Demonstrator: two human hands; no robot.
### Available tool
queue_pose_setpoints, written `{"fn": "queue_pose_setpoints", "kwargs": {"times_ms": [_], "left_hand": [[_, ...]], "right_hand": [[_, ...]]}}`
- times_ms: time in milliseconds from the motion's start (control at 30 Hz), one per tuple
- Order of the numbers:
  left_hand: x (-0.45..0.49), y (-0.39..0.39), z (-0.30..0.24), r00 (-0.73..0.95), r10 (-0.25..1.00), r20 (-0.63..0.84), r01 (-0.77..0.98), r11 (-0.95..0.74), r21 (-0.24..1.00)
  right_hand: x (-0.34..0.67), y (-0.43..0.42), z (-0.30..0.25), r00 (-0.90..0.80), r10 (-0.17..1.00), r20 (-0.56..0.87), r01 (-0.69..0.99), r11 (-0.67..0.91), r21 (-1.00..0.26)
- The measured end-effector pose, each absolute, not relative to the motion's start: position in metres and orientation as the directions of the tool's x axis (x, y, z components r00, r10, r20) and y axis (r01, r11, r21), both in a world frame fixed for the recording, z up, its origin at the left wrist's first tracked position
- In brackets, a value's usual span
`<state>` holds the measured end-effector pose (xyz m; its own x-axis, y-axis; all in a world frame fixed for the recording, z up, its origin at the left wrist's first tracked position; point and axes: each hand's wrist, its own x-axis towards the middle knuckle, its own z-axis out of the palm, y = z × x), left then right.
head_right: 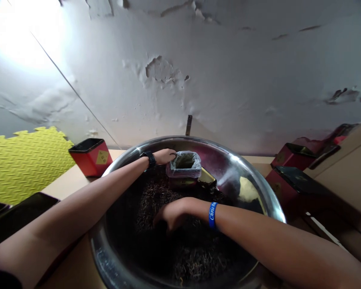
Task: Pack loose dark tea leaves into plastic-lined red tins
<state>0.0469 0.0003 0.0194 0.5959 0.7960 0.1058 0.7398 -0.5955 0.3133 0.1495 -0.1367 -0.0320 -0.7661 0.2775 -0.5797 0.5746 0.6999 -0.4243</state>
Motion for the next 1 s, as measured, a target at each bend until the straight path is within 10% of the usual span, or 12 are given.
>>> {"fn": "queue_pose_setpoints", "kwargs": {"times_ms": [367, 600, 833, 1000], "left_hand": [[0.048, -0.002, 0.022, 0.592, 0.799, 0.109, 0.745, -0.594, 0.303], [0.048, -0.006, 0.026, 0.633, 0.771, 0.067, 0.729, -0.623, 0.283], [0.048, -0.002, 0.023, 0.602, 0.793, 0.098, 0.751, -0.603, 0.269], [0.049, -0.005, 0.025, 0.642, 0.763, 0.079, 0.726, -0.638, 0.257]], "right_hand": [[0.167, -0.125, 0.03, -0.908, 0.393, -0.148, 0.389, 0.652, -0.651], [0.207, -0.096, 0.055, -0.605, 0.78, 0.159, 0.398, 0.469, -0.788], [0.221, -0.069, 0.033, -0.556, 0.756, 0.347, 0.695, 0.651, -0.305], [0.2, -0.098, 0.043, -0.523, 0.682, 0.511, 0.635, 0.712, -0.3]]}}
